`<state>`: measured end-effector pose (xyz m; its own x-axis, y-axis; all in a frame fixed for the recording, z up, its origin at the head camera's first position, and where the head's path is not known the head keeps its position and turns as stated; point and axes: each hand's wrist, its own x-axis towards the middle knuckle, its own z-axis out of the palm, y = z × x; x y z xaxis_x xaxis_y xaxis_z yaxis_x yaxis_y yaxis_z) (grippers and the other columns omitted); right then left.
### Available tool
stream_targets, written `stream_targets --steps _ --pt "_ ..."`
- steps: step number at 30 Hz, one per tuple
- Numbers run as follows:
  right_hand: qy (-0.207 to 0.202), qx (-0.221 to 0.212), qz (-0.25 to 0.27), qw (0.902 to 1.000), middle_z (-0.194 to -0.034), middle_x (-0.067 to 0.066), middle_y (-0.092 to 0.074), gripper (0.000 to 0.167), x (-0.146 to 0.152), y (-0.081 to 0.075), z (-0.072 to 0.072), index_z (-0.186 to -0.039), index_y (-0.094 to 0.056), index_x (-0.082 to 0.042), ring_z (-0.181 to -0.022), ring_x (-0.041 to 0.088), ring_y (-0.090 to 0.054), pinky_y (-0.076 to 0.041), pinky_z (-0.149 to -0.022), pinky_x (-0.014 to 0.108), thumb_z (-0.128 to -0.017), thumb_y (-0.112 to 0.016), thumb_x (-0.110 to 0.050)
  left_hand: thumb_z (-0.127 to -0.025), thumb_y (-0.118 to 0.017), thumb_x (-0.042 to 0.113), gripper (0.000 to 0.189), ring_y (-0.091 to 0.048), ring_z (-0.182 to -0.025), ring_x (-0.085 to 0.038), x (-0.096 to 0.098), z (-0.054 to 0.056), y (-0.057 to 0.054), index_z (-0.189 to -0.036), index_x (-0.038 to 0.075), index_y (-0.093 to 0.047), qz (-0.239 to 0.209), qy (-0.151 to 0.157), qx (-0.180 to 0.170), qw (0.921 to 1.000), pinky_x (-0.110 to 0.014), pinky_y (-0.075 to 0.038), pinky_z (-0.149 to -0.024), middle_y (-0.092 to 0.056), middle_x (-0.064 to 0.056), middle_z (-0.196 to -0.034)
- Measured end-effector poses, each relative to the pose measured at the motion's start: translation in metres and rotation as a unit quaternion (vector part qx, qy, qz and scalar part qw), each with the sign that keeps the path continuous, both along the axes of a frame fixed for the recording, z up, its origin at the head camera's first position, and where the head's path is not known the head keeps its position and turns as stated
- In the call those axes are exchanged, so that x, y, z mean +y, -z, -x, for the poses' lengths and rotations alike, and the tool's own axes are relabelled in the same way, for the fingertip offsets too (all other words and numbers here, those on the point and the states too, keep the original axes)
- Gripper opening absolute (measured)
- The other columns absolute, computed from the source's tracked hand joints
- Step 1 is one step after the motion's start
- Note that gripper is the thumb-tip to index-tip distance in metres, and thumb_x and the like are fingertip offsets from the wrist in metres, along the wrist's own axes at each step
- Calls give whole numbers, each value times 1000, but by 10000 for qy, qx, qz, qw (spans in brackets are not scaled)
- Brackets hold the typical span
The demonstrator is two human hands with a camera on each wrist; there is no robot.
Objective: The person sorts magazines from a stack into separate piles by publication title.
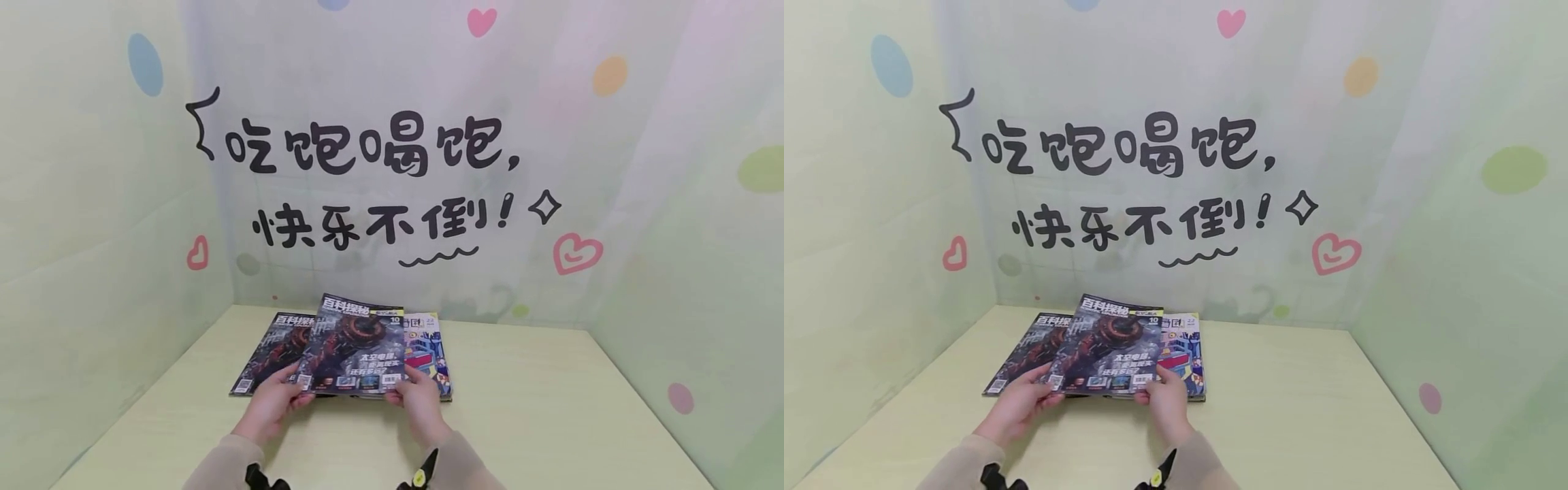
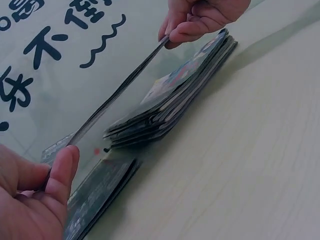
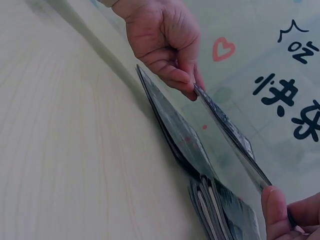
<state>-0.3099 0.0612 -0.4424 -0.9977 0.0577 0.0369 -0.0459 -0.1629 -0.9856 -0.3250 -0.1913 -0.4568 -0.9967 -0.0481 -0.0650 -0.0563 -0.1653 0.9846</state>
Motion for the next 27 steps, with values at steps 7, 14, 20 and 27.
stream_targets --steps 7,14,20,27 --pt "-362 -201 -234 9989 -96 26 -63 53 -41 -12 5 -140 -34 15 -55 11 -58 -55 -55 26 -90 -52 6 -97 -34 -8 61 -63 -73 -10 -51 -3 -3 -152 -4 -7 44 109 -305 9995 -19 -54 -71 -26 -33 -139" --pt "-688 -357 -669 9947 -63 3 -52 53 -73 -15 7 -139 -35 16 -50 9 -46 -42 -47 19 -90 -51 5 -97 -36 -7 61 -64 -75 -10 -89 -3 -3 -151 -4 -7 34 158 -420 9990 -19 -54 -73 -55 -13 -114" --pt "-800 -537 -624 9934 -78 12 -59 51 -90 -12 7 -135 -36 21 -59 12 -51 -50 -57 23 -86 -48 11 -95 -36 -11 62 -63 -74 -10 -109 -1 1 -150 -7 -8 22 167 -514 9985 -20 -55 -72 -60 -1 -95" --pt "-670 -721 -328 9946 -99 20 -53 50 -101 -3 7 -131 -37 23 -58 14 -48 -45 -52 21 -82 -45 19 -94 -39 -13 59 -63 -76 -13 -117 2 6 -146 -15 -11 404 27 -661 9970 -24 -57 -74 -59 -14 -102"
